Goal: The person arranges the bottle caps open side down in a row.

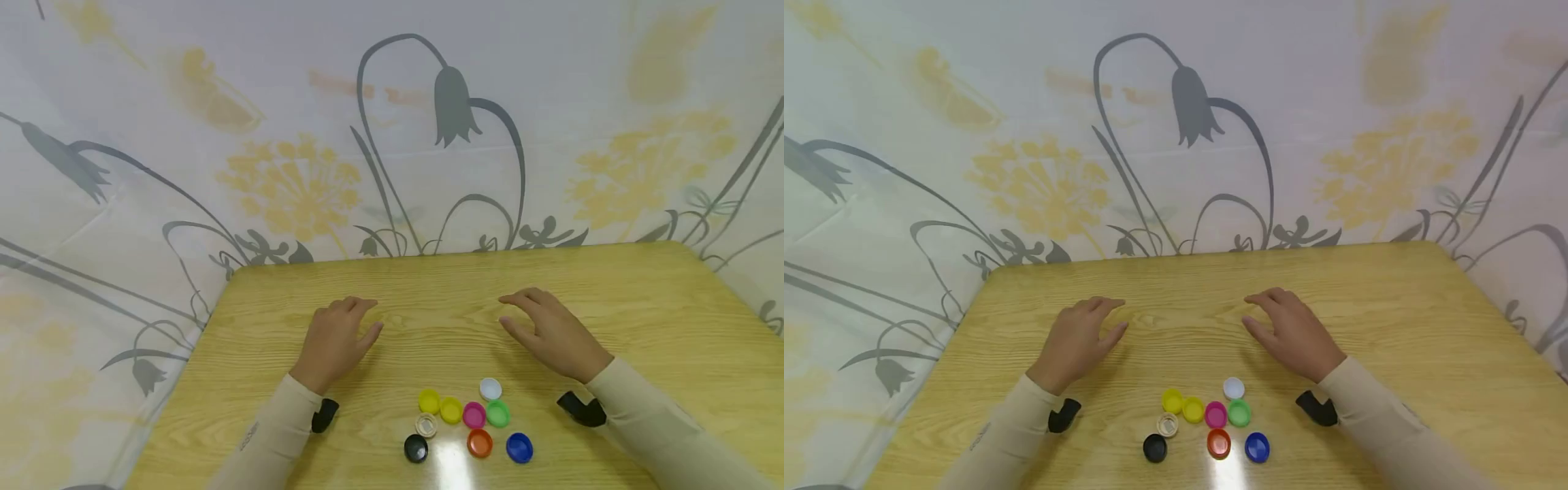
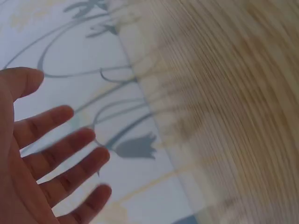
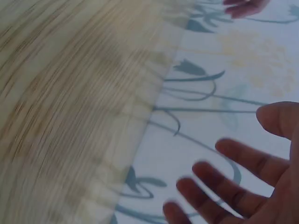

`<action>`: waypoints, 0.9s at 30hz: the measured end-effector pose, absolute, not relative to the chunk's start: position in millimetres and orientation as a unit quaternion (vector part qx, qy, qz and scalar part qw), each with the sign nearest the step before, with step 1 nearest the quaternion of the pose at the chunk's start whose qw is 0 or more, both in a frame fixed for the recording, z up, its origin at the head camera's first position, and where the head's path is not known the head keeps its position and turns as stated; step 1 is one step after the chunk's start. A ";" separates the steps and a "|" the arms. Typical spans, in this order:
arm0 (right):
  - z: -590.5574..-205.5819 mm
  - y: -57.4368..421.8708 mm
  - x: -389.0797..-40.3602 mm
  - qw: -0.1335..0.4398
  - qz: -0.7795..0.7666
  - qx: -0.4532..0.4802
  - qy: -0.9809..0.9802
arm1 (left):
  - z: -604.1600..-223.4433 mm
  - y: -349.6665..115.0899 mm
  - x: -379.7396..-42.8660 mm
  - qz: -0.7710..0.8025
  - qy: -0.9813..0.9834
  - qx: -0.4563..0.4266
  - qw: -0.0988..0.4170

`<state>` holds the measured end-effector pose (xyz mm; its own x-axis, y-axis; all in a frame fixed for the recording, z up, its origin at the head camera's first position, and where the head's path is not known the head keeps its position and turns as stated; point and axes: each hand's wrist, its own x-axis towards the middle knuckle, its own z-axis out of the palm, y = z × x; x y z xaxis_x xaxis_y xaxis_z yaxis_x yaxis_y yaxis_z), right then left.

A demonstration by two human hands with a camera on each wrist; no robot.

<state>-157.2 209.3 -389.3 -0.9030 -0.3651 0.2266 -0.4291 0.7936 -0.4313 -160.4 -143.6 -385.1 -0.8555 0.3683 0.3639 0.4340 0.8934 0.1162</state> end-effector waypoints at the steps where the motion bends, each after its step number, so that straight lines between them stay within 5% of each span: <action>1: -389.2 207.5 -157.1 0.062 0.265 0.215 -0.938 | -385.4 -139.2 -160.2 -0.114 -0.953 -0.222 0.173; 17: -396.0 199.7 -148.4 -0.002 0.386 0.262 -0.885 | -385.4 -65.1 -148.2 -0.255 -0.916 -0.301 0.071; 27: -411.6 213.6 -137.6 -0.093 0.391 0.289 -0.869 | -398.8 -49.9 -137.2 -0.248 -0.914 -0.315 -0.057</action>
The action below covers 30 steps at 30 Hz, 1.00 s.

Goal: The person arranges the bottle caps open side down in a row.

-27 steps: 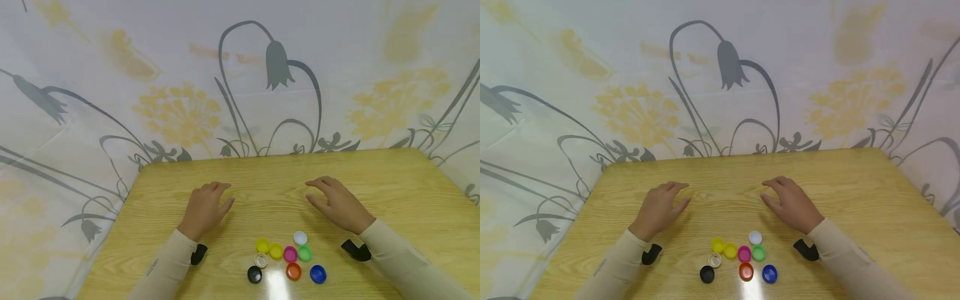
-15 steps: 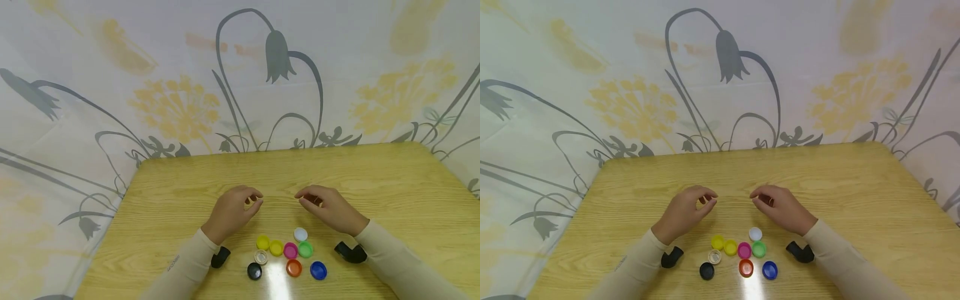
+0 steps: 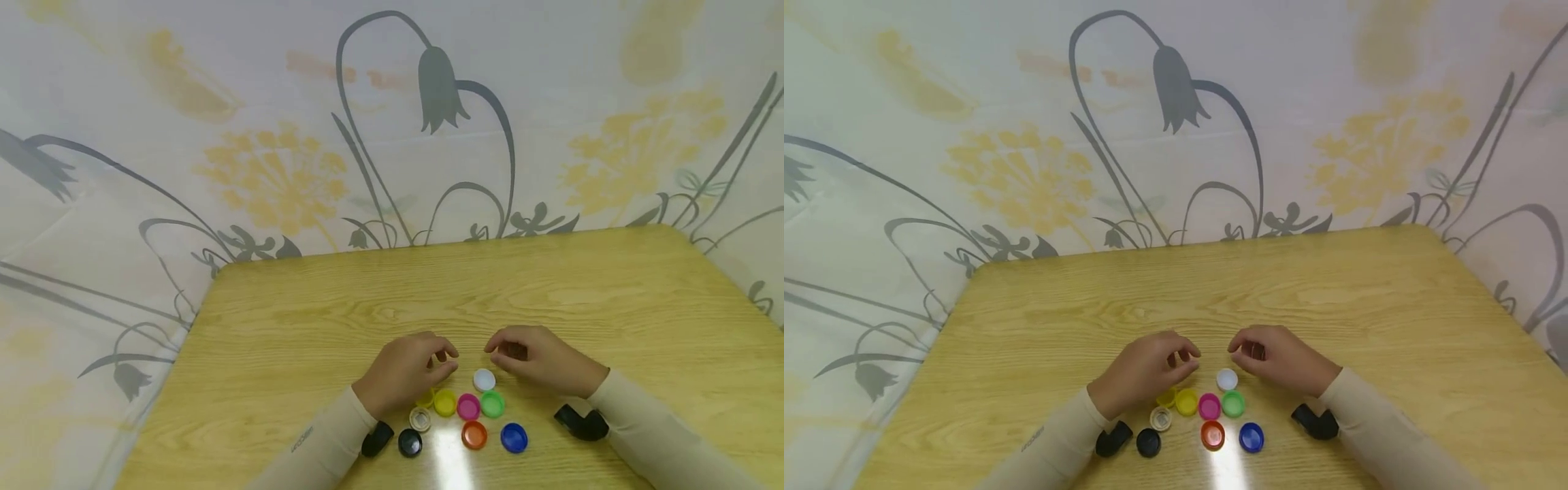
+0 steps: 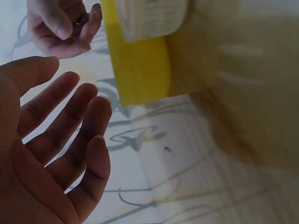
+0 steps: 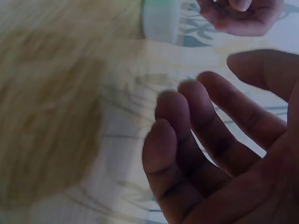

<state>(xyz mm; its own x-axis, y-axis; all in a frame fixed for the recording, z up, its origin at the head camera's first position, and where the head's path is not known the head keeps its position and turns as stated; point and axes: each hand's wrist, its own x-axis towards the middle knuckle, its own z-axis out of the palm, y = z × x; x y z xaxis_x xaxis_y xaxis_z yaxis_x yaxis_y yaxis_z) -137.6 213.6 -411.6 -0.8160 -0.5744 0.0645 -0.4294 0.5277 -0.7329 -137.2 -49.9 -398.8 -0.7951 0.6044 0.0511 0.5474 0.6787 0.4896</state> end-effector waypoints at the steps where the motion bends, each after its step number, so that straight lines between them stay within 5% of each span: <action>1: -413.9 213.8 -137.6 0.107 -0.392 -0.297 0.864 | -400.4 -50.6 -136.0 0.246 0.915 0.313 0.068; 11: -423.4 211.6 -133.9 0.168 -0.390 -0.325 0.845 | -411.0 -51.7 -130.3 0.278 0.894 0.307 0.168; 30: -425.7 196.0 -125.3 0.156 -0.408 -0.318 0.841 | -418.2 -46.9 -130.0 0.289 0.886 0.320 0.167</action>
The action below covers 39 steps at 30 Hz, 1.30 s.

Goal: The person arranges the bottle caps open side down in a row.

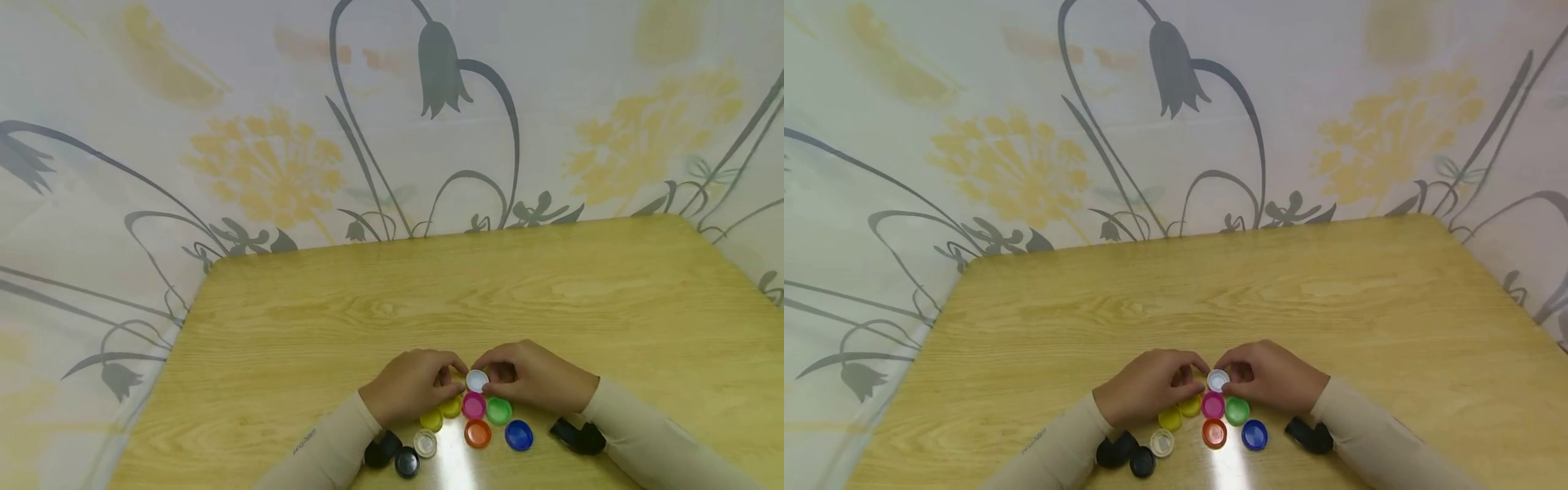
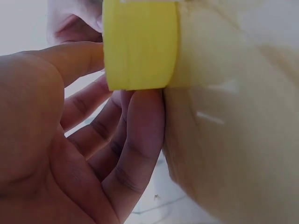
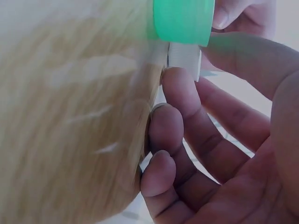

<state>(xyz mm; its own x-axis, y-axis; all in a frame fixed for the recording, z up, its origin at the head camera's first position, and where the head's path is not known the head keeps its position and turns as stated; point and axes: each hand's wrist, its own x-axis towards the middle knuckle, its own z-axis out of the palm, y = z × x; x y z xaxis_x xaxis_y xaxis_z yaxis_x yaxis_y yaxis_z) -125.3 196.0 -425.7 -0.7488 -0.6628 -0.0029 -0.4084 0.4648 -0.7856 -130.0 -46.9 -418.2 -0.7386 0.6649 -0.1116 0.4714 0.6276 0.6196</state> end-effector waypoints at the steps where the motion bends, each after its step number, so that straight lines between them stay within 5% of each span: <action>1: -425.9 195.0 -125.4 0.156 -0.408 -0.316 0.842 | -418.1 -46.8 -130.1 0.289 0.887 0.318 0.168; 39: -425.9 189.7 -120.9 0.141 -0.382 -0.319 0.856 | -422.3 -46.7 -130.8 0.302 0.887 0.303 0.173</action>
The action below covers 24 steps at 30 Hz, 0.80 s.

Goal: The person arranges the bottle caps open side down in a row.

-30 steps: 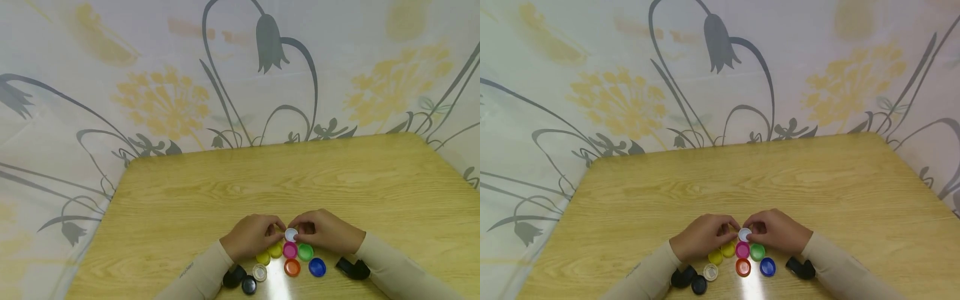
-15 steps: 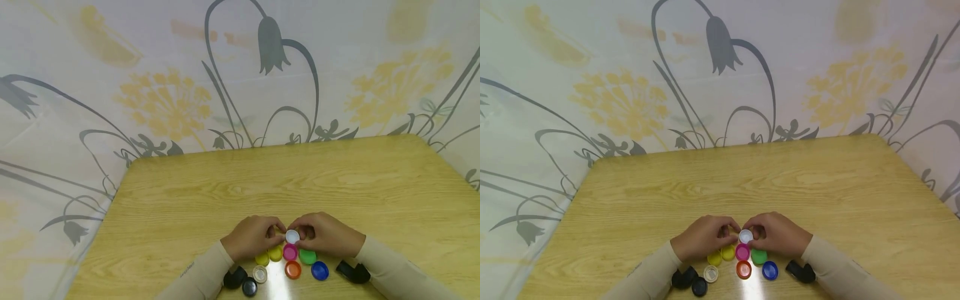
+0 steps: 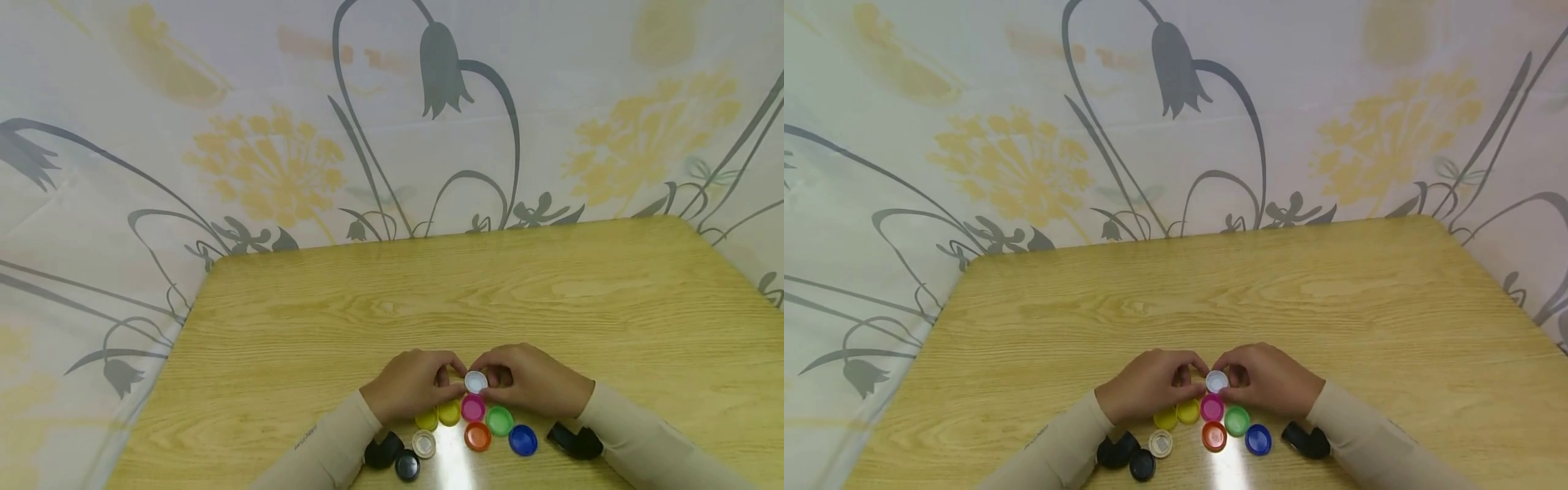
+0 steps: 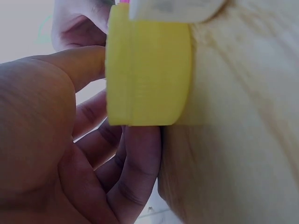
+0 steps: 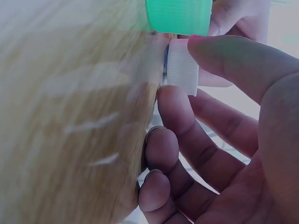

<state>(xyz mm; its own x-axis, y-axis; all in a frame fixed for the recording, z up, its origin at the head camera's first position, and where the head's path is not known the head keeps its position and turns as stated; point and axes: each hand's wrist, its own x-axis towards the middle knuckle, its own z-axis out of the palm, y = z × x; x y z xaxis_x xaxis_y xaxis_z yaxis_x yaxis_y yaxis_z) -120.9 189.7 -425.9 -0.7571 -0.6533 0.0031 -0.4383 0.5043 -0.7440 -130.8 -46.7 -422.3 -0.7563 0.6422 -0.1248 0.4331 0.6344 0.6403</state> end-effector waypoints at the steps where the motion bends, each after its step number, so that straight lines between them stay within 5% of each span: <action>1: -425.5 189.6 -121.0 0.139 -0.382 -0.321 0.856 | -421.9 -46.6 -131.0 0.302 0.887 0.303 0.173; 15: -419.7 187.1 -120.8 0.113 -0.387 -0.323 0.856 | -414.3 -47.6 -131.3 0.306 0.885 0.313 0.162; 24: -403.3 178.9 -120.6 0.005 -0.381 -0.351 0.856 | -396.3 -61.4 -119.7 0.270 0.893 0.360 -0.012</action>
